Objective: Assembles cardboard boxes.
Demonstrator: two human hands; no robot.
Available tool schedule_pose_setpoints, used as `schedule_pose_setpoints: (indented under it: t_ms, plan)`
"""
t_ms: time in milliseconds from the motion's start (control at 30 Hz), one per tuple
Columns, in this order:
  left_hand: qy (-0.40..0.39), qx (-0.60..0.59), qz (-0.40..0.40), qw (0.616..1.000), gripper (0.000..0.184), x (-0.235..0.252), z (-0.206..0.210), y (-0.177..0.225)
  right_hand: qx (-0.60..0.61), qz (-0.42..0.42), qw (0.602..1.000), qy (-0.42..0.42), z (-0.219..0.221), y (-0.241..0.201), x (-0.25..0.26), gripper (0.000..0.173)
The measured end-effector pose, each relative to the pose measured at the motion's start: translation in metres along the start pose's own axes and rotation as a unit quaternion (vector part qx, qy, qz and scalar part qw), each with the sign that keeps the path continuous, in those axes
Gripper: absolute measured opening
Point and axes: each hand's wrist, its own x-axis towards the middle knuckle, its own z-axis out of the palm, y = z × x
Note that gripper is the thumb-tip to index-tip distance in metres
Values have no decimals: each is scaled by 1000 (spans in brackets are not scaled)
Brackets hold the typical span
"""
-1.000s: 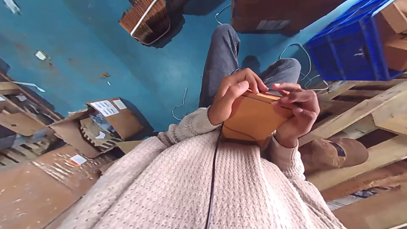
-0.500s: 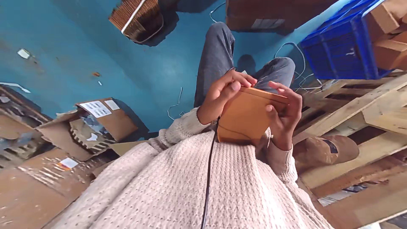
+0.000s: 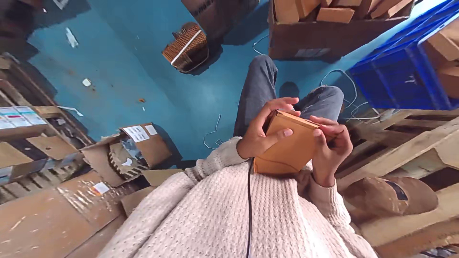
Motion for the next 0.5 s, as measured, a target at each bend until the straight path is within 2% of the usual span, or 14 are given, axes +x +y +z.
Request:
schedule_pose_setpoints:
  t_ms: [67, 167, 200, 300, 400, 500]
  plan:
    - [13, -6, -1, 1000, 32, 1, 2, 2, -8, 2, 1000, -24, -3, -2, 2, 20]
    - [22, -8, 7, 1000, 27, 9, 1, 5, 4, 23, 997, -69, -9, -8, 9, 52]
    - [22, -9, 15, 1000, 27, 13, 0, 7, 25, 29, 997, -67, -11, -9, 11, 55]
    - [-8, 4, 16, 1000, 28, 23, -2, 13, 63, 24, 995, -73, -17, -14, 22, 52]
    - [-70, 106, -14, 992, 51, 30, -4, 19, 23, -6, 996, -85, -27, -20, 35, 50]
    - [-71, 133, 29, 988, 54, 41, 2, 18, 15, -33, 996, -82, -30, -24, 49, 44]
